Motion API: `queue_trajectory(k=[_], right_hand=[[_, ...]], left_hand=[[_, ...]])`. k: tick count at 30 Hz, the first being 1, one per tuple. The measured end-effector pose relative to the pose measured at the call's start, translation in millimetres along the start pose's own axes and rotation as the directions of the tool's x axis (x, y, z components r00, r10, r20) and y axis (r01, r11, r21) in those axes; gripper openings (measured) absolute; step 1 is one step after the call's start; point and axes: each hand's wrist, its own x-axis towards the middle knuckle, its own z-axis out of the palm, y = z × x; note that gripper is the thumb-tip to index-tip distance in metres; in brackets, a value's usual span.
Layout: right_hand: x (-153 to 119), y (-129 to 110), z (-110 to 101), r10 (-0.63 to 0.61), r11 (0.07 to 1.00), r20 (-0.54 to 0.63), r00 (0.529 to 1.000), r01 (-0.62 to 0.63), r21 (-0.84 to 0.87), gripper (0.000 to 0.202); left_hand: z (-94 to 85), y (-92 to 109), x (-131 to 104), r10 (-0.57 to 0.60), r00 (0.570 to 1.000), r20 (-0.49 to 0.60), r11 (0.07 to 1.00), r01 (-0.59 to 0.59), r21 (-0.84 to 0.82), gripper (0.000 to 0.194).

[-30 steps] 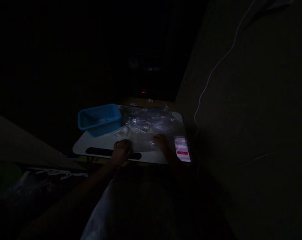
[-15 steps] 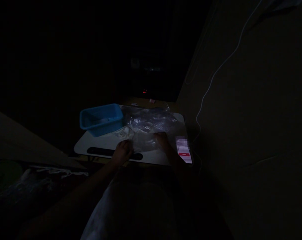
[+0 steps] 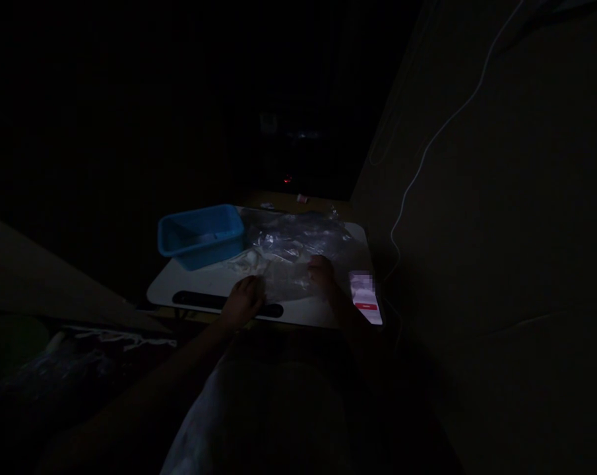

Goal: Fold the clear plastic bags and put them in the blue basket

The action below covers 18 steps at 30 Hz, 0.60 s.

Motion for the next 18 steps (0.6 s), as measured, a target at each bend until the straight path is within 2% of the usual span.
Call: queue_trajectory(k=[2,4,7,11,15,18], right_hand=[[-7,-2,-2,0.009,0.999,-0.028,1.000,-0.011,-0.051,0.035],[-18,-3,-3,-0.054,0.977,-0.039,0.998,0.044,-0.208,0.036],[-34,-5,-3,-0.185,0.913,0.068,0.980,0.197,-0.357,0.034],[-47,-4,0,-0.328,0.819,0.194,0.925,0.380,-0.429,0.031],[-52,-2,1,-0.386,0.780,0.210,0.898,0.440,-0.446,0.028],[-57,-3,-2,-0.410,0.756,0.200,0.890,0.454,-0.472,0.026]], left_hand=[[-0.4,1,0,-0.004,1.000,-0.009,1.000,0.004,0.015,0.041],[-1.5,2,0,-0.009,1.000,-0.022,0.999,0.010,0.039,0.043],[-4.0,4,-1,-0.028,0.999,-0.044,0.997,0.031,0.076,0.046],[-7.6,7,-3,-0.072,0.996,-0.050,0.990,0.078,0.114,0.048],[-9.0,7,-3,-0.094,0.995,-0.043,0.986,0.099,0.132,0.044],[-8.5,4,0,-0.061,0.998,0.008,0.993,0.060,0.106,0.044]])
